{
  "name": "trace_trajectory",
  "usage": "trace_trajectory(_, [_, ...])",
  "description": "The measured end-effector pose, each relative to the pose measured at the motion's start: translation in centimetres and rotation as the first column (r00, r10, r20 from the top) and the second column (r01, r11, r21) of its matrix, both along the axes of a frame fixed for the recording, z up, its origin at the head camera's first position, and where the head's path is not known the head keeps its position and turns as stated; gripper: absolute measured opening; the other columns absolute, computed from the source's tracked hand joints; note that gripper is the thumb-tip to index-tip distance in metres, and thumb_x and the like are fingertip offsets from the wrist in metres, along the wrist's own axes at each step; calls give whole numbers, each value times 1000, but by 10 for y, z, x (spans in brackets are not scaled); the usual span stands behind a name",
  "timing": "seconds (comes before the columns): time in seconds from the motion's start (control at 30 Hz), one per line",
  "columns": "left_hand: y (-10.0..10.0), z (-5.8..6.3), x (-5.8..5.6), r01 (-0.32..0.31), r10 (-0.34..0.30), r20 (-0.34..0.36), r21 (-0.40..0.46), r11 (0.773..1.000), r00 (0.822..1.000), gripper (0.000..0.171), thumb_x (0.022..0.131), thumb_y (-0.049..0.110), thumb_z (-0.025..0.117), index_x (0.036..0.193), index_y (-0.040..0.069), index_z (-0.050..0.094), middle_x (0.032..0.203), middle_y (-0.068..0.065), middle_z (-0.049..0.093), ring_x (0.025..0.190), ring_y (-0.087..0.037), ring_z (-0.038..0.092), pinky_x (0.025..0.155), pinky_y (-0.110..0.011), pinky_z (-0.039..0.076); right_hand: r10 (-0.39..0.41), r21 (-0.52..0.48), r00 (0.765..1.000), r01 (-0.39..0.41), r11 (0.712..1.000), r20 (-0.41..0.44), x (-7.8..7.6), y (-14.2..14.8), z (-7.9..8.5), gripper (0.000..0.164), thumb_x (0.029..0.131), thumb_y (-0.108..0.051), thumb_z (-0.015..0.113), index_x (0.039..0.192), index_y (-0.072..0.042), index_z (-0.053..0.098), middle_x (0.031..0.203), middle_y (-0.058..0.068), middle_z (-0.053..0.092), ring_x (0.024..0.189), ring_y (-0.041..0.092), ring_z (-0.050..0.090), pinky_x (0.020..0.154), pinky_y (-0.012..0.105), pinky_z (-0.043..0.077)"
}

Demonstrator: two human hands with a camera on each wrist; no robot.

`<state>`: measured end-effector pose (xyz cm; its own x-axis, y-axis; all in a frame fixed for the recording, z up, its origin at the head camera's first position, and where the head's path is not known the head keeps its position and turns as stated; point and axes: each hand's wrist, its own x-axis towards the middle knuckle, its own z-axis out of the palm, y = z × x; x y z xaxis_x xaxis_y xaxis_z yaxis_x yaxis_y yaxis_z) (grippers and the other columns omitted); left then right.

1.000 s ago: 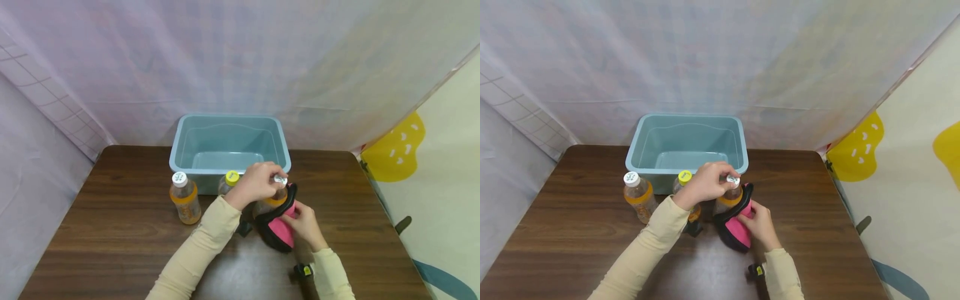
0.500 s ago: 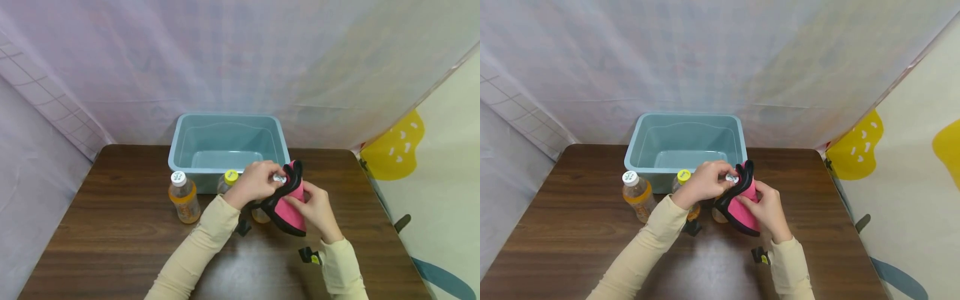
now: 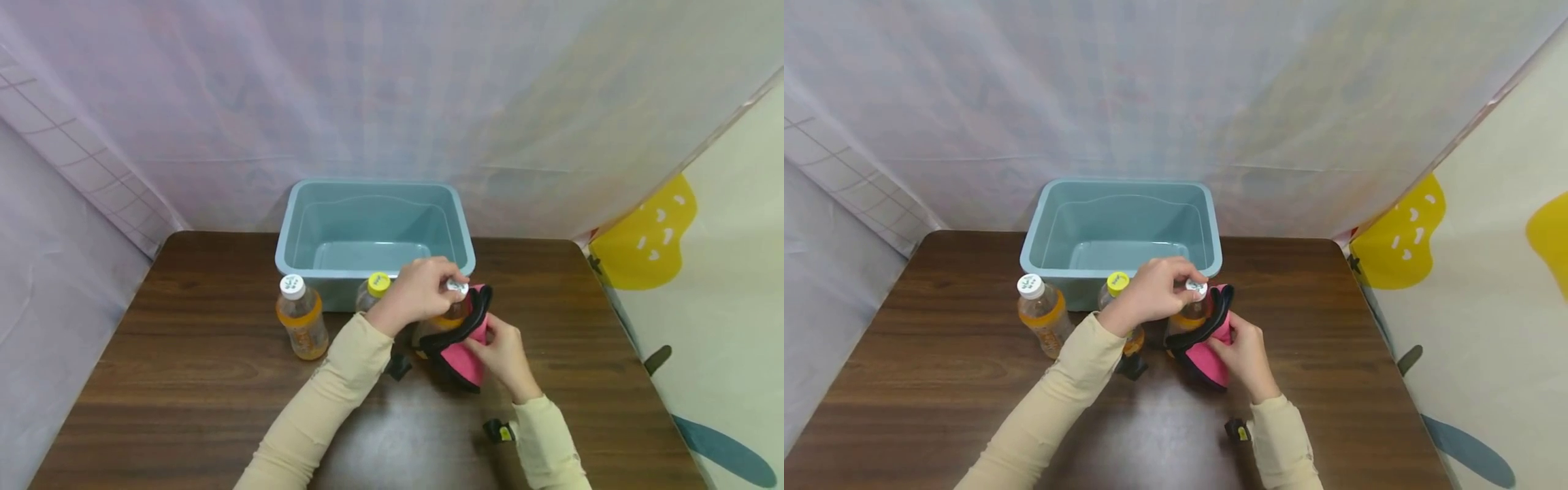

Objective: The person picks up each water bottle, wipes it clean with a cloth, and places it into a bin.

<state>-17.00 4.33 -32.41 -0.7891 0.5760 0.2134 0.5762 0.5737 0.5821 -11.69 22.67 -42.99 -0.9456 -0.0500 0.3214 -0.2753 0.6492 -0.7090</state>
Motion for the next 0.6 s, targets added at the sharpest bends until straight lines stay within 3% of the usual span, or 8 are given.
trace_trajectory(0.13, [0,0,0,0,0,11,-4,1000,1000,16,82,20,65,97,17,71,86,6,63,72,-7,51,63,-19,40,-12,42,1000,12,999,3,-2,-1,-27,23,64,-6,80,80,-1,64,61,3,59,54,8,46,47,22,40])
trace_trajectory(0.3, [1,-1,0,11,-11,-1,-18,1000,1000,18,82,20,65,99,18,70,91,6,64,75,-6,53,66,-20,43,-10,75,999,7,997,30,-4,0,-50,22,64,-10,81,78,-4,65,60,1,59,55,9,48,48,23,42])
trace_trajectory(0.43, [1,-1,0,12,-12,-5,-12,1000,1000,17,82,21,65,99,18,70,92,6,64,75,-7,54,66,-21,43,-14,66,999,11,998,36,-5,0,-55,21,64,-11,81,76,-5,65,59,0,58,54,8,48,48,22,41])
trace_trajectory(0.6, [0,-1,-1,12,-12,5,-13,1000,1000,17,82,20,64,99,18,70,92,6,64,75,-6,53,66,-20,42,-19,27,999,18,999,37,-3,-2,-48,21,64,-9,81,79,-5,66,62,1,61,55,8,47,49,20,40])
